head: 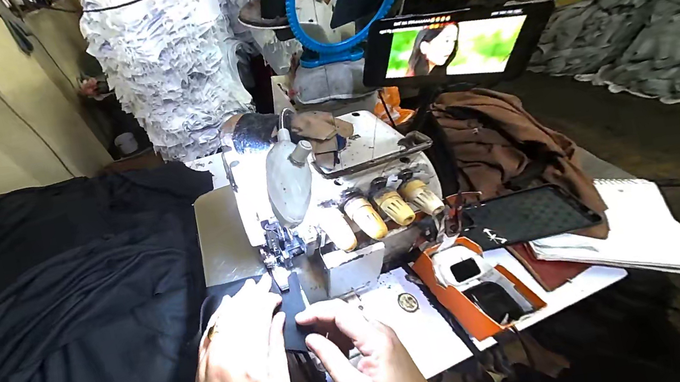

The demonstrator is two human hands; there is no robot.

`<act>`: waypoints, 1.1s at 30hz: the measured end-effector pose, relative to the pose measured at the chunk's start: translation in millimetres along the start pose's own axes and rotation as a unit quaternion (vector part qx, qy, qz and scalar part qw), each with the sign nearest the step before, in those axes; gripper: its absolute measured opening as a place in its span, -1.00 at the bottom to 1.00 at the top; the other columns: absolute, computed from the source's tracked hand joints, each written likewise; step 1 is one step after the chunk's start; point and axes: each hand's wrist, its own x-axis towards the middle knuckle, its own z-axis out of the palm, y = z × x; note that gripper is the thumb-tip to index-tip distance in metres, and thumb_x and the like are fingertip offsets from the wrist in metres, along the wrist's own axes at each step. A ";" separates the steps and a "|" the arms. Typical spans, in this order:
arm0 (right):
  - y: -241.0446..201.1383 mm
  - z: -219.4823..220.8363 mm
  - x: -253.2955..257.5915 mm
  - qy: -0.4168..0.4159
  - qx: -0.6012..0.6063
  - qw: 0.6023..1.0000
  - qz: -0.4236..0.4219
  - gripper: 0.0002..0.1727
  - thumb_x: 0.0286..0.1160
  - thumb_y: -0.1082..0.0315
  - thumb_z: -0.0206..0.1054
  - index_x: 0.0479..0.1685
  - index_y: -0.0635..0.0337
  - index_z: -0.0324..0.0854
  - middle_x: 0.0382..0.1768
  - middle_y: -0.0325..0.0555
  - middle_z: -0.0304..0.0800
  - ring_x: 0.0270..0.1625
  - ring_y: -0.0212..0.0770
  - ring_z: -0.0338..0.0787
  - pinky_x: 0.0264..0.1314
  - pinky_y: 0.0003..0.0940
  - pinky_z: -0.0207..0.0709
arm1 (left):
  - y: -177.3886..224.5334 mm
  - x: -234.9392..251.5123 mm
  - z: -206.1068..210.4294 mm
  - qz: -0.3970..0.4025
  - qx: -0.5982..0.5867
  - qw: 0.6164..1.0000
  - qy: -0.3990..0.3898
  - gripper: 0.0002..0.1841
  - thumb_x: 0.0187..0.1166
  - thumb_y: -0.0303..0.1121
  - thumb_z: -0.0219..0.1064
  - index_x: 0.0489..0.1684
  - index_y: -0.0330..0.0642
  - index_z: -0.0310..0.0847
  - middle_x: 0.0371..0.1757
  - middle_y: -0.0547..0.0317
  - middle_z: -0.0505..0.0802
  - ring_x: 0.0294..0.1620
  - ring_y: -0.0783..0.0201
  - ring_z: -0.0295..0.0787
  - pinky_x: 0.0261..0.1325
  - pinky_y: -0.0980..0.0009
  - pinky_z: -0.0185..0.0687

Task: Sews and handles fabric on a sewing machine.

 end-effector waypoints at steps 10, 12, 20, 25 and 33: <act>-30.5 21.2 1.5 0.006 -0.141 0.990 -0.026 -0.75 0.53 0.40 0.34 0.04 0.15 0.89 -0.08 -0.12 0.96 -0.05 -0.28 0.93 -0.01 -0.30 0.79 | -48.2 47.5 -0.7 0.012 -0.045 0.995 -0.088 -0.72 0.65 -0.19 0.16 -0.03 -0.03 0.82 0.05 0.24 0.90 0.17 0.25 0.84 0.24 0.14 0.74; -36.6 23.8 2.1 -0.003 -0.154 0.988 -0.026 -0.74 0.53 0.39 0.34 0.06 0.17 0.88 -0.12 -0.10 0.96 -0.10 -0.25 0.93 -0.06 -0.28 0.79 | -54.1 65.6 -3.1 -0.017 -0.046 0.994 -0.098 -0.78 0.63 -0.20 0.26 -0.03 -0.03 0.80 -0.05 0.23 0.89 0.05 0.24 0.85 0.15 0.09 0.76; -33.8 1.8 4.5 -0.048 -0.059 0.997 0.019 -0.76 0.62 0.38 0.30 0.06 0.21 0.85 -0.09 -0.09 0.93 -0.04 -0.33 0.88 0.07 -0.34 0.75 | -67.4 64.9 3.4 -0.074 -0.007 0.997 0.020 -0.90 0.50 -0.32 0.45 -0.30 -0.14 0.78 -0.32 0.14 0.75 -0.23 0.10 0.74 -0.11 0.02 0.67; -28.2 -3.0 18.2 -0.010 -0.030 0.999 -0.030 -0.84 0.57 0.43 0.31 -0.08 0.22 0.79 -0.12 -0.16 0.84 -0.20 -0.48 0.78 -0.11 -0.56 0.70 | -32.3 28.8 -31.8 -0.098 -0.037 0.993 0.049 -0.77 0.55 -0.20 0.25 -0.29 -0.08 0.80 -0.31 0.26 0.75 -0.32 0.42 0.65 -0.26 0.47 0.60; -22.8 -13.5 18.9 -0.103 -0.027 0.994 -0.032 -0.82 0.34 0.65 0.18 -0.28 0.33 0.70 -0.17 0.03 0.77 -0.13 -0.20 0.78 -0.11 -0.27 0.67 | 26.2 -3.0 -39.7 -0.080 -0.187 0.970 -0.130 -0.80 0.61 -0.40 0.34 -0.23 -0.40 0.79 -0.20 -0.12 0.84 -0.23 0.16 0.77 -0.07 0.28 0.70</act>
